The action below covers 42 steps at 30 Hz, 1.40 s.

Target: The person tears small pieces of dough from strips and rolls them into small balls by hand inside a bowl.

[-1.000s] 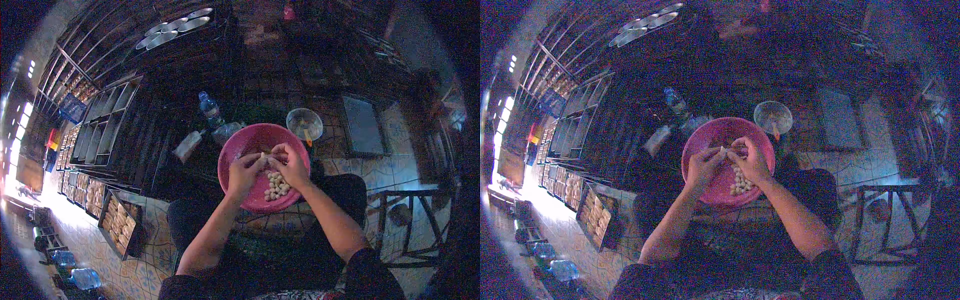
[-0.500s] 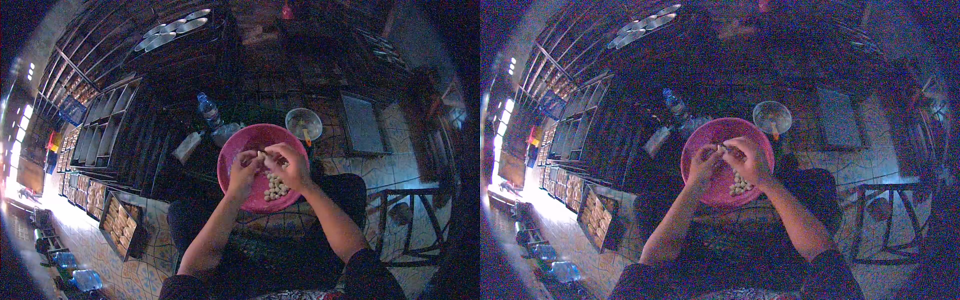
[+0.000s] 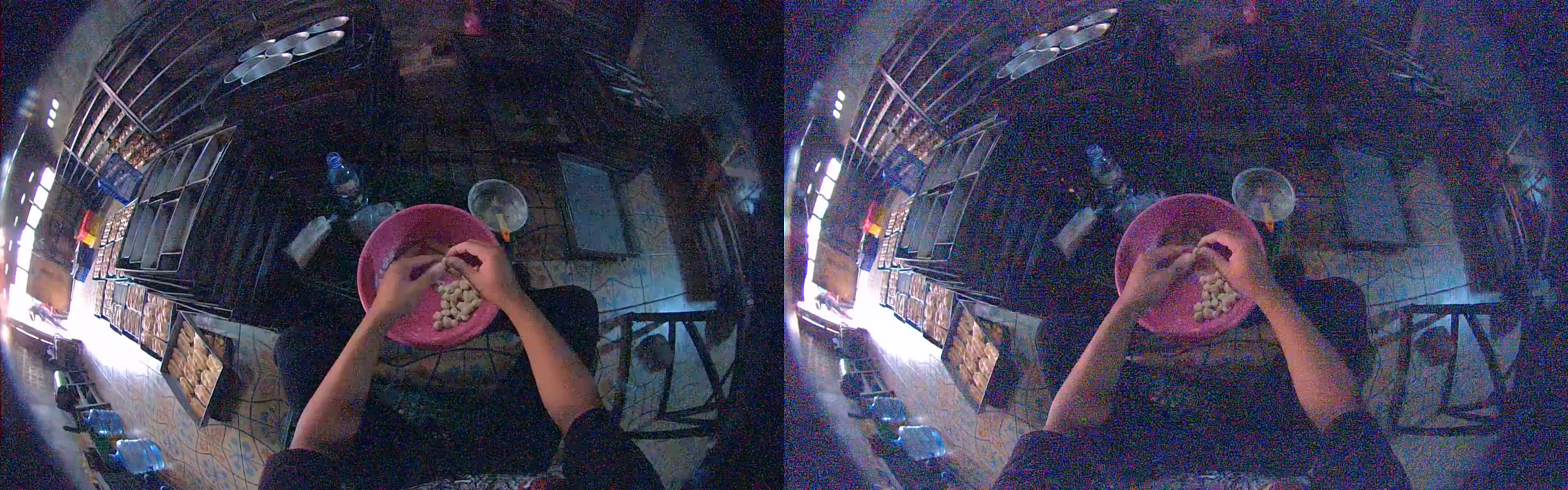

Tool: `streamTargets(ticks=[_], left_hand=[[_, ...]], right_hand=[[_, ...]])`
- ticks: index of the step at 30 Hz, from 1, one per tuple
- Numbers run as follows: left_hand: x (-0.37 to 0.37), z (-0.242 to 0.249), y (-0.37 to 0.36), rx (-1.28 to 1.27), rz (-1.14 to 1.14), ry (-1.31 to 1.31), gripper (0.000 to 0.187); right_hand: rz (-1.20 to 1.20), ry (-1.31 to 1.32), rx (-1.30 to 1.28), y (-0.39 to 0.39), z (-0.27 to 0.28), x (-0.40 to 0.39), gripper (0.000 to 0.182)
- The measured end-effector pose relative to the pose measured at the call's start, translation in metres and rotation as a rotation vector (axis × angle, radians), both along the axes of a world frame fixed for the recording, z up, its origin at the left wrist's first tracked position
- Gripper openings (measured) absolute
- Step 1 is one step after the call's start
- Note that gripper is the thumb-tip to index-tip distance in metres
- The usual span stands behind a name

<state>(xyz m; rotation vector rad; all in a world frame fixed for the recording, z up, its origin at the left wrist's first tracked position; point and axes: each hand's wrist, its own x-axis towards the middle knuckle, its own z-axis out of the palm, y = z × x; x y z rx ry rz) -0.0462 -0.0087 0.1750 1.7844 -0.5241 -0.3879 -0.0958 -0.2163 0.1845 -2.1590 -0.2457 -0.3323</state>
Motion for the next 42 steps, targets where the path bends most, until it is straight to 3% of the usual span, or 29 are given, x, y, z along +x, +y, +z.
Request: streamTargets(ticks=[2, 4, 6, 8, 9, 11, 13, 15, 19, 20, 21, 25, 27, 28, 30, 33, 38, 42], left_hand=[[-0.005, 0.006, 0.001, 0.210, 0.001, -0.182, 0.028], [-0.001, -0.008, 0.001, 0.241, 0.015, -0.181, 0.027], [0.002, -0.021, 0.001, 0.274, 0.034, -0.177, 0.026], [0.004, -0.025, -0.001, 0.101, 0.097, 0.058, 0.025], [0.004, -0.027, -0.002, 0.101, 0.097, 0.054, 0.025], [0.003, -0.030, -0.003, -0.089, 0.206, 0.397, 0.024], [-0.002, -0.016, -0.002, -0.112, 0.192, 0.436, 0.025], [-0.003, -0.014, -0.002, -0.135, 0.179, 0.475, 0.025], [-0.001, -0.017, -0.003, -0.402, 0.128, 0.642, 0.025], [-0.002, -0.015, -0.003, -0.465, 0.093, 0.714, 0.025], [-0.003, -0.014, -0.004, -0.465, 0.094, 0.714, 0.025], [-0.008, -0.013, -0.010, -0.510, 0.165, 0.673, 0.024], [-0.007, -0.020, -0.009, -0.527, 0.176, 0.663, 0.024], [-0.005, -0.027, -0.009, -0.452, 0.184, 0.622, 0.024], [-0.004, -0.032, -0.011, -0.377, 0.189, 0.580, 0.024], [-0.013, -0.021, -0.014, -0.240, 0.311, 0.584, 0.025], [-0.016, -0.016, -0.012, -0.496, 0.250, 0.753, 0.028], [-0.007, -0.015, -0.004, -0.477, 0.147, 0.699, 0.030]], right_hand=[[0.065, -0.015, -0.012, 0.002, -0.004, 0.000, 0.025], [0.131, -0.029, -0.023, 0.004, -0.012, 0.001, 0.025], [0.042, 0.098, 0.129, 0.011, -0.016, 0.001, 0.024], [0.024, 0.033, 0.119, 0.016, -0.007, -0.001, 0.023], [0.006, -0.034, 0.107, 0.018, -0.001, -0.002, 0.022], [0.047, -0.104, 0.040, 0.014, 0.001, 0.000, 0.021], [0.086, -0.171, -0.027, 0.012, -0.002, -0.001, 0.021], [0.073, 0.004, 0.229, 0.014, -0.006, -0.002, 0.020], [0.048, 0.138, 0.333, 0.012, -0.004, -0.002, 0.019], [0.080, 0.230, 0.523, 0.012, -0.007, 0.000, 0.018], [0.113, 0.322, 0.712, 0.013, -0.008, 0.000, 0.017], [0.026, 0.380, 0.896, 0.023, -0.018, 0.000, 0.017], [-0.219, 0.058, 0.514, 0.028, -0.023, 0.002, 0.020], [-0.220, 0.058, 0.514, 0.028, -0.019, 0.000, 0.020], [-0.130, -0.036, 0.237, 0.025, -0.008, -0.004, 0.023], [-0.094, -0.056, 0.220, 0.031, -0.008, -0.004, 0.024], [0.053, -0.109, 0.110, 0.019, 0.000, 0.000, 0.024], [0.089, -0.107, -0.079, 0.013, 0.002, -0.003, 0.027]])
